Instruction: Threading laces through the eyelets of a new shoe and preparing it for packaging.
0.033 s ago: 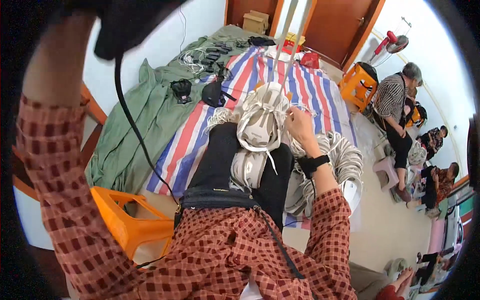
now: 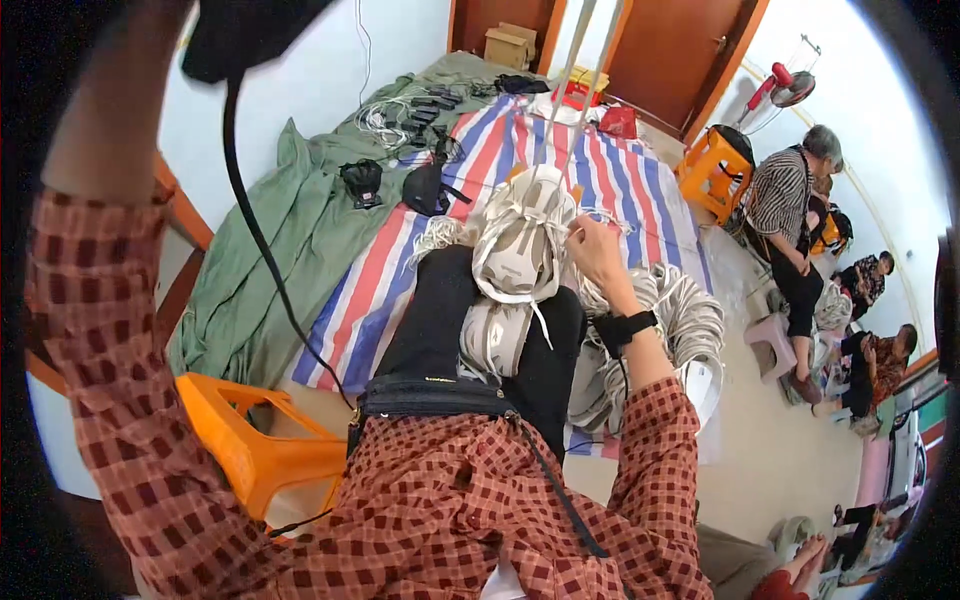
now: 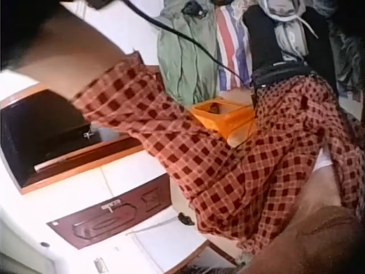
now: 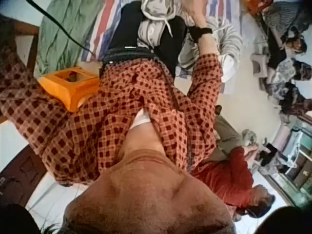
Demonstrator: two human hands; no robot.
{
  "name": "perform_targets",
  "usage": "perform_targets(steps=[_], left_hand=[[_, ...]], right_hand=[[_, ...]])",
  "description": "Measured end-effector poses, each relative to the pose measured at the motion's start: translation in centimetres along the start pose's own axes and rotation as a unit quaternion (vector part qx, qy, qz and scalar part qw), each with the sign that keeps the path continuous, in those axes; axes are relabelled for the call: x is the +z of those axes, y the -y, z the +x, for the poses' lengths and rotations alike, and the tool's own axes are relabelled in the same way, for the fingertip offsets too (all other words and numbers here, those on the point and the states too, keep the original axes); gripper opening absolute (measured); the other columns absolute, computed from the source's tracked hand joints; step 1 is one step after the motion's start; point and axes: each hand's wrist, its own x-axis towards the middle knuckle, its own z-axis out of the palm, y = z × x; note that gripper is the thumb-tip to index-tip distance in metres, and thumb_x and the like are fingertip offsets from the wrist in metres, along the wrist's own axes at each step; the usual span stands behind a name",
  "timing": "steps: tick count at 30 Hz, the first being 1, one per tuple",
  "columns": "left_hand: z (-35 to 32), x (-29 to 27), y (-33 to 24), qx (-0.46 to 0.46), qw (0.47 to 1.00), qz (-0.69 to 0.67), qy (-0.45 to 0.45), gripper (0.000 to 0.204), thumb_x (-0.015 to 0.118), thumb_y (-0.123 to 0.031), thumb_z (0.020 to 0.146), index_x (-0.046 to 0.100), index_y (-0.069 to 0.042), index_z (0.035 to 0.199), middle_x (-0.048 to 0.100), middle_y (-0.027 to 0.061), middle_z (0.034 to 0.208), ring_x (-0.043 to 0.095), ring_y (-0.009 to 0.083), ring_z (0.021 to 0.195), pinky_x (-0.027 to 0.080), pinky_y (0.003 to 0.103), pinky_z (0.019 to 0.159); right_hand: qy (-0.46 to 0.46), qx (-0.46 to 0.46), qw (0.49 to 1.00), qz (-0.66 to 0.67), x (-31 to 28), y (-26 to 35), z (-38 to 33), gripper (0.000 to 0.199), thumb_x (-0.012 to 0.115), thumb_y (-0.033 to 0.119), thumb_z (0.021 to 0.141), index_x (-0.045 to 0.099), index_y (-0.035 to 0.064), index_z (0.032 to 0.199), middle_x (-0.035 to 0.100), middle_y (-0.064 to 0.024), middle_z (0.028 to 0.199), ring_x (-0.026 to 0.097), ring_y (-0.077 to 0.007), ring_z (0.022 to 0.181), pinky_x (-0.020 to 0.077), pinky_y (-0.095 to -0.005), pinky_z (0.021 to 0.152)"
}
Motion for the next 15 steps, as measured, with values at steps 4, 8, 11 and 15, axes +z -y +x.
perform_targets(steps=[4,8,11,15], left_hand=[[-0.4,-0.9,-0.9,-0.002,1.000,0.005,-0.006,0.030,0.044,-0.030,0.099,0.058,-0.004,0.094,0.058,0.0037,0.069,0.062,0.0166,0.060,0.055,0.031,0.076],[0.0,-1.6,-1.2,-0.011,1.000,0.010,-0.003,0.030,0.044,-0.030,0.098,0.058,-0.004,0.095,0.058,0.0039,0.070,0.062,0.0169,0.061,0.055,0.031,0.075],[0.4,-2.3,-1.3,-0.017,1.000,0.016,0.001,0.029,0.045,-0.030,0.098,0.058,-0.004,0.096,0.058,0.0040,0.070,0.062,0.0170,0.061,0.055,0.031,0.075],[0.7,-3.3,-0.9,-0.026,0.999,0.021,0.006,0.029,0.046,-0.029,0.098,0.058,-0.004,0.097,0.059,0.0041,0.071,0.062,0.0173,0.062,0.055,0.031,0.075]], right_hand=[[-0.027,0.008,0.999,-0.029,0.3,0.2,0.1,0.013,0.058,0.015,0.080,0.063,0.0036,0.083,0.064,-0.0184,0.077,0.063,-0.0388,0.076,0.0480,-0.0471,0.066],[-0.054,-0.011,0.998,-0.001,1.2,-0.9,0.6,0.018,0.064,0.020,0.079,0.064,0.0022,0.083,0.064,-0.0190,0.082,0.062,-0.0368,0.076,0.0483,-0.0439,0.067],[0.032,0.005,0.990,0.138,0.8,-1.4,0.4,0.021,0.068,0.022,0.079,0.065,0.0019,0.084,0.064,-0.0113,0.076,0.062,-0.0236,0.069,0.0483,-0.0362,0.064],[0.109,0.100,0.914,0.378,0.0,-1.0,0.3,0.023,0.070,0.025,0.083,0.065,0.0029,0.076,0.057,0.0039,0.071,0.053,-0.0050,0.066,0.0420,-0.0224,0.060]])
